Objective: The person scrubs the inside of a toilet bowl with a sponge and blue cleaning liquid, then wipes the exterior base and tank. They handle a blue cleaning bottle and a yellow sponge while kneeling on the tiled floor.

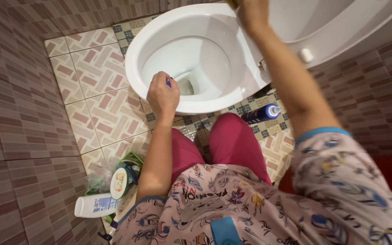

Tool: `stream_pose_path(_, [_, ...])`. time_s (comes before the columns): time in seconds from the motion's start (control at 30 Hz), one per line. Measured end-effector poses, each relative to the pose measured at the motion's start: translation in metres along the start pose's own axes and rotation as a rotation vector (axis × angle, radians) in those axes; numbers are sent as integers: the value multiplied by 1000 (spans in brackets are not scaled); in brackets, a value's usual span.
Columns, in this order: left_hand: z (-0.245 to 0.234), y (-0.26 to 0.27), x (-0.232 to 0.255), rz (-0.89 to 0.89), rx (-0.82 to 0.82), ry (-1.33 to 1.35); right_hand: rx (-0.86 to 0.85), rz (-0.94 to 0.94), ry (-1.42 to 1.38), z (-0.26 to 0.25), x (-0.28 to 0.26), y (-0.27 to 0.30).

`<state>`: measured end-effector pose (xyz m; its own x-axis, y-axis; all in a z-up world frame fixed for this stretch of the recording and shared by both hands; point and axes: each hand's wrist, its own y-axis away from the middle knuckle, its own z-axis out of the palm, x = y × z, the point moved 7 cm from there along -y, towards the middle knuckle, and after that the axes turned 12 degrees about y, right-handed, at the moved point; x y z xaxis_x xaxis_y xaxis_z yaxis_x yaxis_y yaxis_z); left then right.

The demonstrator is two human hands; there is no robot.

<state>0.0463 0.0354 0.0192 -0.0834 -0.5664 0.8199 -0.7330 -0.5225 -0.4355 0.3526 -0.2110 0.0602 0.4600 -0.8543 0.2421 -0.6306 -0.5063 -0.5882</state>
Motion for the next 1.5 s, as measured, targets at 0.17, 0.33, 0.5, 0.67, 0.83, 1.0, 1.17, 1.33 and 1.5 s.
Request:
stream_pose_path(0.17, [5, -7, -6, 19, 15, -31, 103, 78, -238, -17, -46, 48])
stream_pose_path(0.33, [10, -12, 9, 26, -103, 214, 138, 342, -1023, -94, -44, 103])
stream_pose_path(0.5, [65, -32, 48, 96, -488, 512, -104, 318, -1462, -132, -84, 111])
stream_pose_path(0.67, [113, -28, 32, -116, -618, 859, 85, 194, -1030, -170, -30, 178])
stream_pose_path(0.83, [60, -49, -6, 167, -294, 648, 454, 950, -650, -119, 113, 411])
stream_pose_path(1.0, [30, -56, -34, 65, -193, 489, -353, 1368, -811, 58, 63, 558])
stream_pose_path(1.17, [32, -45, -35, -55, -203, 513, -95, 1362, -893, 103, 36, 538])
stream_pose_path(1.33, [88, -8, 30, 118, -361, 577, -66, 1261, -809, 82, 41, 523])
stream_pose_path(1.5, [135, 6, 74, 113, -483, 605, -68, 985, -809, -5, 43, 459])
